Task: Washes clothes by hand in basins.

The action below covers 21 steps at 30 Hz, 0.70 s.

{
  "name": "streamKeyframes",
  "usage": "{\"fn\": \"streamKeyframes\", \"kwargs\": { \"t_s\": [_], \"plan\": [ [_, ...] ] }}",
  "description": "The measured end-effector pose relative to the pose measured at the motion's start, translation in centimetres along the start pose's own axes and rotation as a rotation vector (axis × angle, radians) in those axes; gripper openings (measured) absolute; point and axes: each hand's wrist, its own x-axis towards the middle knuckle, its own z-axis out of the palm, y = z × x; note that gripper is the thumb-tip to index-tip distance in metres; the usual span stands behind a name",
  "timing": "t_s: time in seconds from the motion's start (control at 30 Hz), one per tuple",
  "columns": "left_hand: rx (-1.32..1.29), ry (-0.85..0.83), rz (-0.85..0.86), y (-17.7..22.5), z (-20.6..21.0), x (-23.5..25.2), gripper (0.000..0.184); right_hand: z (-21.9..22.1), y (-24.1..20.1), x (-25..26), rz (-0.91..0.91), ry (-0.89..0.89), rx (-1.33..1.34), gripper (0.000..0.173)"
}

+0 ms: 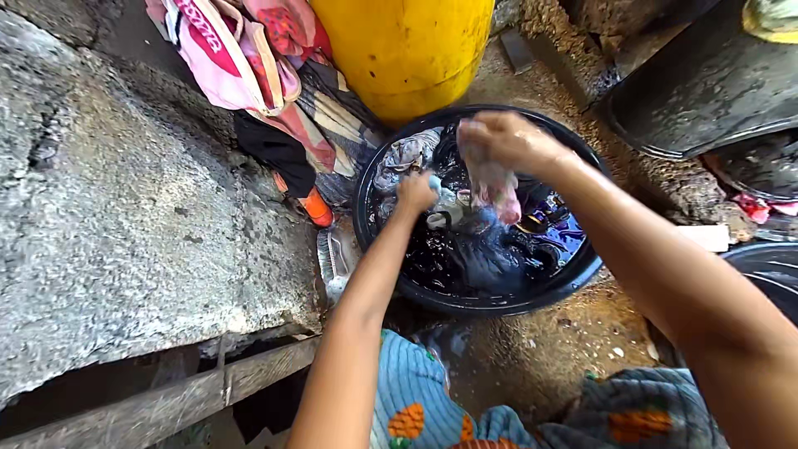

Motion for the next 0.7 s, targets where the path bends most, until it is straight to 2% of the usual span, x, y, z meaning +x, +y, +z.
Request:
{"fn": "streamKeyframes", "kwargs": {
  "t_s": [0.07, 0.13, 0.23, 0.3, 0.33, 0.37, 0.43, 0.5, 0.6, 0.7],
  "plan": [
    [0.185, -0.094, 0.106, 1.3, 2.9, -1.1, 0.041, 3.2, 2.6, -0.1, 0.081, -0.199, -0.292, 0.043],
    [0.213, -0.212, 0.069, 1.1, 4.5, -1.5, 0.041, 8.3, 5.8, -0.6, 0.151, -0.357, -0.475, 0.04],
    [0.214, -0.331, -0.085, 0.5, 4.4, -0.8, 0.049, 14.1, 8.9, -1.7, 0.181, -0.464, -0.55, 0.048],
    [0.226, -0.365, -0.124, 1.3, 2.0, -0.6, 0.054, 16.1, 11.7, -1.7, 0.107, -0.423, -0.565, 0.039],
    [0.168, -0.329, -0.114, 1.3, 0.6, -0.4, 0.054, 16.2, 12.1, -1.4, 0.117, -0.385, -0.555, 0.039],
    [0.064, -0.256, -0.089, 0.8, -0.5, -0.3, 0.048, 15.3, 11.0, -0.8, 0.193, -0.416, -0.526, 0.045],
    [-0.188, -0.134, -0.085, 0.2, -3.9, -1.2, 0.034, 13.4, 9.7, 0.7, 0.239, -0.432, -0.444, 0.045],
    [-0.363, 0.003, -0.044, 1.5, -8.7, -3.3, 0.03, 11.2, 10.4, 1.8, 0.152, -0.254, -0.205, 0.036],
    [-0.555, 0.234, 0.134, 4.9, -15.0, -6.3, 0.017, 7.8, 8.1, 1.5, 0.109, 0.011, 0.273, 0.035],
    [-0.67, 0.355, 0.258, 9.5, -19.9, -8.9, 0.011, 6.1, 3.7, 0.0, 0.06, -0.041, 0.387, 0.059]
  ]
}}
